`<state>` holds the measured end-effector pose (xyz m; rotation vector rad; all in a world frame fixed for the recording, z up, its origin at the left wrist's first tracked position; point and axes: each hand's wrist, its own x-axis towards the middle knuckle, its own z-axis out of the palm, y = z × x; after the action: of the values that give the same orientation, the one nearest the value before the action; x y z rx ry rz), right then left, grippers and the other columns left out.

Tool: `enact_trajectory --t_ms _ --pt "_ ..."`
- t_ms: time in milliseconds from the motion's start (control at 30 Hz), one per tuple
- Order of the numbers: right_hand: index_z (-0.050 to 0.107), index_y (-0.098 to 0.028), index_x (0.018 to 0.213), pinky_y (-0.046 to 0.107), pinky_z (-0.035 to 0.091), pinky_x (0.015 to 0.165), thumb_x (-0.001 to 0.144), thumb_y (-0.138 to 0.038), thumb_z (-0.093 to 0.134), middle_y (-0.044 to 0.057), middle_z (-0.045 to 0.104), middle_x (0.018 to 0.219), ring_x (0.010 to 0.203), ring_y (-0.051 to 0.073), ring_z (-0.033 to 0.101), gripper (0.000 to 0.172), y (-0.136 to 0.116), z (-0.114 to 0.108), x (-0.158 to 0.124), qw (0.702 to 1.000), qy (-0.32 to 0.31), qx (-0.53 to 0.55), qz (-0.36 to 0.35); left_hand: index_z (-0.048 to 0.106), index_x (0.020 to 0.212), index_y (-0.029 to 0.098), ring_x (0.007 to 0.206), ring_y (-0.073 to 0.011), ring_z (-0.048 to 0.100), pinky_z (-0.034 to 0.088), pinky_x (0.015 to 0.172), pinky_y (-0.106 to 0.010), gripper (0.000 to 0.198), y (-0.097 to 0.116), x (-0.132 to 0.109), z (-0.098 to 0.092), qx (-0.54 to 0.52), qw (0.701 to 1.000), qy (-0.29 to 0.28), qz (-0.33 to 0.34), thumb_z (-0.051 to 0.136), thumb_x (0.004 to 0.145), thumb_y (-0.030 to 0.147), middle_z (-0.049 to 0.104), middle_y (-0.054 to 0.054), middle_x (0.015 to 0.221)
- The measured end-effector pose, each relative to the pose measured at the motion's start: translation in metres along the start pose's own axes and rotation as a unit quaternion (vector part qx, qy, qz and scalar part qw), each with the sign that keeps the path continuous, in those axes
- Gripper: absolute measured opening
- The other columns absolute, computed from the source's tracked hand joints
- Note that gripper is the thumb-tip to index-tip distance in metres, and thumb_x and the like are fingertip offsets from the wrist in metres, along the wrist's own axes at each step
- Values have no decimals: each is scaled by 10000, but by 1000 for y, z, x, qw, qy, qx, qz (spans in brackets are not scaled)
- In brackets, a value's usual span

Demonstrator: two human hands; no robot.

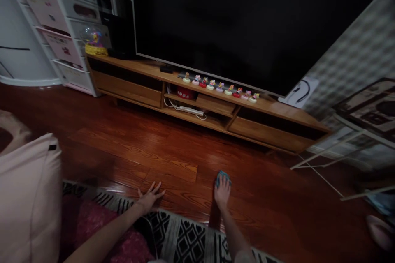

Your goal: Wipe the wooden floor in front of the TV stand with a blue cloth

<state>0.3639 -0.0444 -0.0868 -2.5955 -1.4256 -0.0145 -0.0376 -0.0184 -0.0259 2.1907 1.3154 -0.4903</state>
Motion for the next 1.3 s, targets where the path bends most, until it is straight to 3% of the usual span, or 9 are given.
enact_trajectory --t_ms 133,300,500,700,767,867,1033,1133,1300 --pt "290 -171 1585 575 213 1173 953 -358 244 158 276 1638 1522 331 165 661 47 4 13 989 83 7 120 272 1538 474 1511 -470 -54 99 977 -901 969 0 3 3 6 1000 7 1 777 717 375 16 -3 1689" --pt "343 -137 1561 635 202 1146 931 -332 311 217 283 1621 1510 384 171 660 -23 5 19 981 98 16 169 278 1536 479 1513 -456 -57 117 971 -904 968 3 0 -3 18 1000 -7 -3 775 717 336 25 -32 1691" --pt "283 -215 1588 543 117 1213 924 -325 441 114 186 1674 1542 318 104 692 -160 5 -4 996 -39 34 -73 274 1537 474 1502 -462 -92 74 983 -900 961 7 -4 -11 -3 1000 -12 -1 783 724 419 24 -44 1695" --pt "285 -336 1578 461 116 1244 903 -319 540 3 173 1683 1549 236 101 721 -229 18 -48 911 -104 93 -389 277 1532 486 1511 -456 -66 110 969 -911 949 7 -4 -12 7 1000 -15 -4 788 732 461 23 -41 1694" --pt "289 -331 1576 433 130 1246 857 -216 540 -7 193 1677 1546 200 119 770 -220 16 -45 890 -112 87 -433 275 1533 482 1509 -462 -70 98 966 -913 949 6 -2 -10 0 1000 -11 -3 780 730 490 22 -39 1693" --pt "306 -297 1574 411 133 1245 767 -105 488 -9 226 1667 1541 170 136 850 -175 5 -25 912 -111 54 -391 263 1535 488 1508 -465 -67 82 966 -910 948 4 -1 -8 -6 1000 -7 2 761 730 528 20 -35 1694" --pt "323 -243 1575 411 151 1231 804 -135 369 19 269 1656 1538 191 164 780 -42 -13 2 987 -68 -14 -143 248 1534 502 1517 -442 -67 104 947 -918 939 2 -3 -9 0 1000 -13 7 740 735 550 2 -24 1696" --pt "310 -210 1580 485 205 1205 869 -217 298 85 298 1642 1532 244 189 711 34 -13 -9 999 7 -21 28 244 1535 502 1519 -441 -63 111 942 -921 923 1 -4 -10 2 1000 -11 13 721 745 537 -6 -14 1695" --pt "339 -123 1560 560 264 1157 909 -303 289 170 320 1618 1508 334 213 677 69 -6 -49 978 91 -23 187 228 1538 503 1524 -426 -59 147 953 -908 941 1 -3 -10 20 1000 -18 4 727 740 475 -20 -13 1693"
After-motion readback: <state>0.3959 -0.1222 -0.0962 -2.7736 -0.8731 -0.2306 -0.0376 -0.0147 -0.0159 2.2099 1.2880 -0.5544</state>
